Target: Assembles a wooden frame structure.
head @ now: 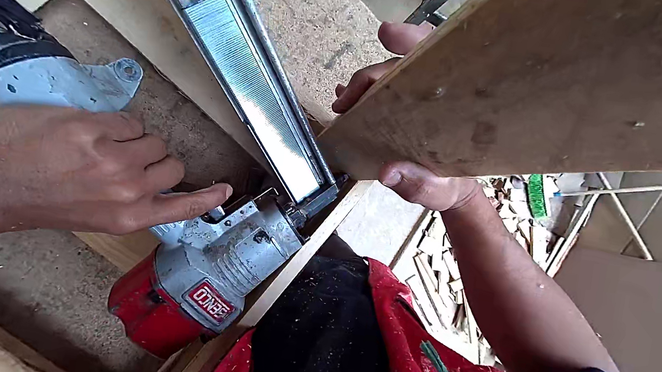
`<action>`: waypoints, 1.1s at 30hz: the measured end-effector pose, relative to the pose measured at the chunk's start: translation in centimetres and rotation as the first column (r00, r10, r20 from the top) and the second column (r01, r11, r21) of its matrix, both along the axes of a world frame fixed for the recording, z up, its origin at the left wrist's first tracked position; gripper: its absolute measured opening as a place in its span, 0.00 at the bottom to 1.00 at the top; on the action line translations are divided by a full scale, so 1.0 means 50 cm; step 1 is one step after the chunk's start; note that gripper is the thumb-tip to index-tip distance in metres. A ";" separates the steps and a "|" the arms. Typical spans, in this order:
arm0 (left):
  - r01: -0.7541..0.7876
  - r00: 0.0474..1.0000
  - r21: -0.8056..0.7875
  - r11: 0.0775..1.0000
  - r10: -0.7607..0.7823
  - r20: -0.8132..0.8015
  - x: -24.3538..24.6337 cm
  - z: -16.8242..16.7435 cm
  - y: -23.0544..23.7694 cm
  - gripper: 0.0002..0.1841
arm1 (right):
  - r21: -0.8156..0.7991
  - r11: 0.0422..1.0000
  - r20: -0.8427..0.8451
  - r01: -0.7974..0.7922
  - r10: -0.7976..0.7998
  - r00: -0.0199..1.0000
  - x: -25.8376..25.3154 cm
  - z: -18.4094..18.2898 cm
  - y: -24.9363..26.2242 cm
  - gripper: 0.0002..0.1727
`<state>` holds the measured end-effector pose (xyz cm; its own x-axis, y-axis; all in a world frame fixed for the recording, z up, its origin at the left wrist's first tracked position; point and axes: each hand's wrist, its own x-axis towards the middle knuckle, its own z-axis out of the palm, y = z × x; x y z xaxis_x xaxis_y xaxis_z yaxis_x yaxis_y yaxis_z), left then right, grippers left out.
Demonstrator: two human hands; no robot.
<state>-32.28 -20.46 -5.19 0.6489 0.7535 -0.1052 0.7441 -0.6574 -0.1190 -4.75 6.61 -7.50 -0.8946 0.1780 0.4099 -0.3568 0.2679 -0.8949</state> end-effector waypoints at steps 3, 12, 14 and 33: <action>0.002 1.000 0.003 1.000 -0.002 -0.026 -0.001 -0.004 0.003 0.29 | 0.036 0.999 0.002 0.012 -0.012 1.000 0.000 0.000 -0.002 0.55; -0.070 0.995 0.144 0.987 0.078 -0.054 0.018 -0.025 -0.022 0.19 | 0.036 0.998 -0.029 0.059 -0.058 0.998 -0.002 -0.015 0.005 0.53; -0.115 0.988 0.141 0.983 0.128 -0.084 0.016 -0.009 -0.055 0.26 | 0.042 0.996 -0.005 0.077 -0.077 0.997 0.007 -0.012 0.010 0.58; -0.924 0.379 0.043 0.379 0.925 -0.010 0.264 0.031 -0.550 0.36 | 0.669 0.512 0.682 -0.538 -0.137 0.718 -0.218 -0.061 -0.280 0.37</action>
